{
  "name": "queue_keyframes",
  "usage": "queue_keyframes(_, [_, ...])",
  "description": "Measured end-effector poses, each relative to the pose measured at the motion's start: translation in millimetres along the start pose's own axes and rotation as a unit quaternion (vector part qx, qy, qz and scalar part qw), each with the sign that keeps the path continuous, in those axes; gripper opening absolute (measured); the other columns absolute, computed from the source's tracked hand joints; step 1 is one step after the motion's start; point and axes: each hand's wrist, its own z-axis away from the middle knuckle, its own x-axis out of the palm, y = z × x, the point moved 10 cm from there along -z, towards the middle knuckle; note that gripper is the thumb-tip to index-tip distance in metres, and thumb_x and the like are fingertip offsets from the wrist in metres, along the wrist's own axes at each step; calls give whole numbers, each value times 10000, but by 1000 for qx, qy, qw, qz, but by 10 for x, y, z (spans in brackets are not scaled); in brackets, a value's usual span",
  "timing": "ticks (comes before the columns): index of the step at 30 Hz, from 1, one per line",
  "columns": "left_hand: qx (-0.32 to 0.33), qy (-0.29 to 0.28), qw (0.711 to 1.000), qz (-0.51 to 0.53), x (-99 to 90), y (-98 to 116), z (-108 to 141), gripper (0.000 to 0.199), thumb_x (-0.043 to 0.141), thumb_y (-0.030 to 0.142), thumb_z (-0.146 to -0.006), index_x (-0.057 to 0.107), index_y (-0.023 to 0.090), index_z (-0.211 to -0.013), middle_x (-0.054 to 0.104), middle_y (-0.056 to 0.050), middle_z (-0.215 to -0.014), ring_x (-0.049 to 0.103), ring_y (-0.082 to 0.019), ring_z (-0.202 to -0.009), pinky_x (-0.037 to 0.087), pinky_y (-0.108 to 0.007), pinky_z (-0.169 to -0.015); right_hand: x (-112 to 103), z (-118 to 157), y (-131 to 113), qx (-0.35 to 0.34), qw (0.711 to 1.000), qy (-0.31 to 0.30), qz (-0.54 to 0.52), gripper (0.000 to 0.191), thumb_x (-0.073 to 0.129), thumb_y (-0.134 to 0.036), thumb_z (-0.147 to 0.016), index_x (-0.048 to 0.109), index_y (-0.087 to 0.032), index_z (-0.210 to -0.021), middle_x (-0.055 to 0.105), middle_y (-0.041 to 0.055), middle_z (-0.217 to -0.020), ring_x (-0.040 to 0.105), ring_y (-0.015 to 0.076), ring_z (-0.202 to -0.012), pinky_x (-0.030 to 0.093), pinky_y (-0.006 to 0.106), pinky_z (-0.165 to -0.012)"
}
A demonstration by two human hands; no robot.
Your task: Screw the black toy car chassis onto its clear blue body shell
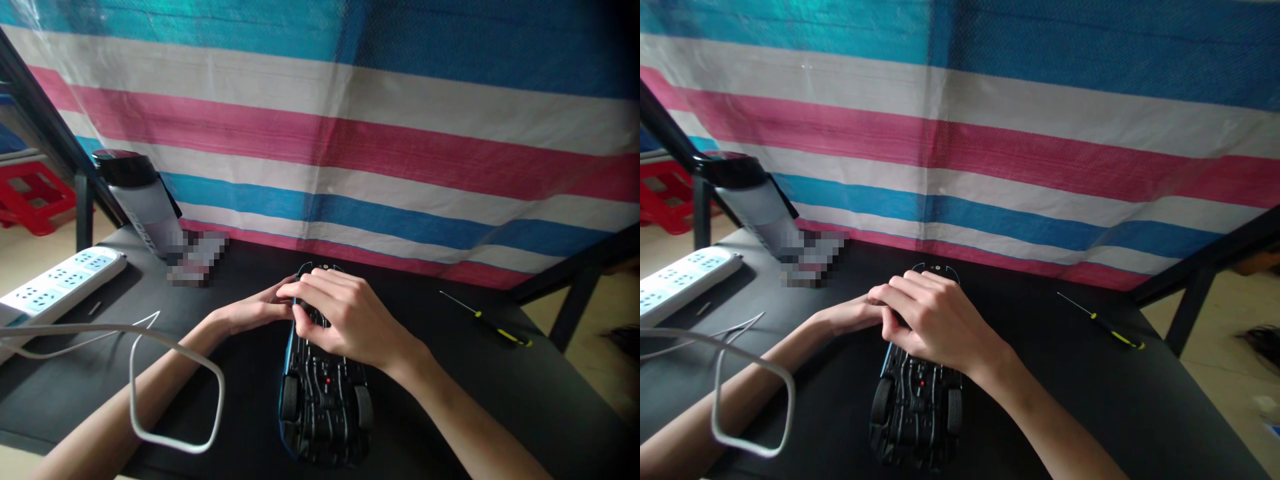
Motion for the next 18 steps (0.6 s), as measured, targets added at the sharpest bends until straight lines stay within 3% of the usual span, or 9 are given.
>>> queue_keyframes(4, [15,9,1000,-26,14,87,-4,725,690,188,-862,396,225,-1523,512,-57,-1505,331,-342,-1483,310,-402,-1186,10,1,14,6,1000,18,-2,163,514,-271,-1032,629,-183,-1107,714,26,-947,655,173,-864,475,320,-813])
queue_keyframes(9, [25,-8,999,-20,45,84,-26,687,727,184,-823,481,195,-1464,581,-111,-1424,437,-343,-1415,374,-422,-1142,2,-12,24,12,1000,19,5,255,535,-178,-966,590,-153,-1214,703,68,-1065,637,205,-966,486,346,-873])
queue_keyframes(14, [22,10,1000,3,-17,50,-20,807,719,154,-836,357,267,-1548,576,-47,-1437,428,-322,-1422,396,-362,-1117,-19,-6,33,10,1000,24,16,130,537,-277,-1018,635,-191,-1026,687,21,-871,632,174,-818,474,320,-787])
queue_keyframes(18, [30,-17,999,-19,27,92,-32,736,716,162,-855,408,218,-1522,586,-96,-1414,504,-320,-1346,432,-370,-1077,-11,-10,45,3,1000,13,13,206,536,-183,-963,616,-175,-1153,698,57,-1027,625,202,-942,485,354,-878])
